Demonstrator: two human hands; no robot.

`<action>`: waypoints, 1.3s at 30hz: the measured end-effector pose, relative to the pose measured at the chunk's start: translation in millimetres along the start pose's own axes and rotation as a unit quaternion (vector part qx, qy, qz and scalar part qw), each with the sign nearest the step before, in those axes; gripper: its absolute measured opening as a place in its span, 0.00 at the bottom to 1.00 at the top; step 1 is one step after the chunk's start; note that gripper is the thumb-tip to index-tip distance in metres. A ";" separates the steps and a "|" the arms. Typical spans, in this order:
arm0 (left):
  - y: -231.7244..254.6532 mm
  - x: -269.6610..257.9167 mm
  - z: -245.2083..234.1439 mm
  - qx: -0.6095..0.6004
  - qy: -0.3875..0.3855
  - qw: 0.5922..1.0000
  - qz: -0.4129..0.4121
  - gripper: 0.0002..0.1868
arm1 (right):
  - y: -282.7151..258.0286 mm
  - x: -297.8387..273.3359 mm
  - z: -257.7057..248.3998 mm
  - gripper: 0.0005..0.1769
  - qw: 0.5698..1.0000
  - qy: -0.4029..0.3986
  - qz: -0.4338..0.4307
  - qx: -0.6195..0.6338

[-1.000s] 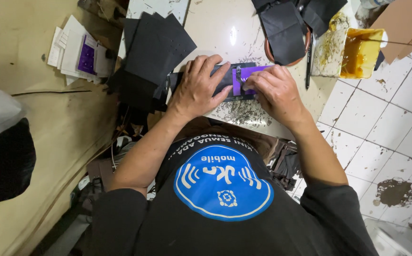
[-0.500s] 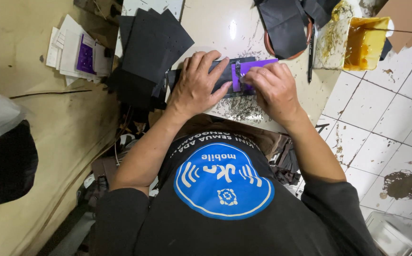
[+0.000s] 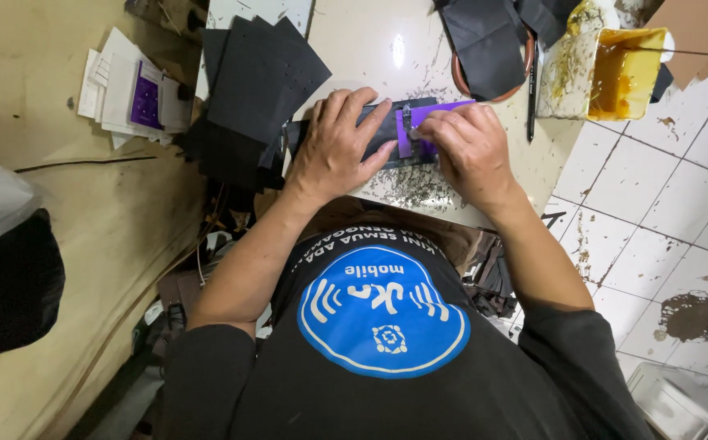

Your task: Assembling leather card holders by gluing and attaching labels

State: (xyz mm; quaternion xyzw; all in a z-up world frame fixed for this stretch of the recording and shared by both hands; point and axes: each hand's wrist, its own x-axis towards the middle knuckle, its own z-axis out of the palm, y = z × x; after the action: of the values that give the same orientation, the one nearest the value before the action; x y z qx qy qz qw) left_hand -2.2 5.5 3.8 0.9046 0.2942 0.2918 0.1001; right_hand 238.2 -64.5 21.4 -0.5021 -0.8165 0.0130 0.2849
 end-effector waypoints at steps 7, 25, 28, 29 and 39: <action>-1.1 -1.2 3.0 -0.003 0.004 1.000 0.005 0.25 | -9.9 -0.2 -9.1 0.07 0.998 -0.037 -0.019 -0.039; -2.6 -3.6 5.8 0.010 -0.003 1.000 0.001 0.26 | -5.7 -43.6 -11.6 0.06 0.995 -0.022 0.076 0.067; -2.4 -3.1 5.8 0.004 -0.005 1.000 0.000 0.25 | -9.6 -24.2 -29.3 0.05 0.992 0.016 0.098 0.082; -2.5 -3.1 5.9 0.005 -0.005 1.000 0.002 0.25 | -13.2 -18.9 -28.4 0.05 0.992 0.017 0.098 0.081; -0.6 -2.3 3.5 0.004 -0.001 1.000 0.002 0.25 | -13.0 -4.5 -4.1 0.04 0.999 0.019 0.033 -0.004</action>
State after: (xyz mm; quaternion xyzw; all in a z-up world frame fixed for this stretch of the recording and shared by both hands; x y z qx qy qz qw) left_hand -1.9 4.6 -0.2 0.9057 0.2939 0.2901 0.0961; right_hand 231.1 -75.7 26.7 -0.5302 -0.7939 0.0093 0.2975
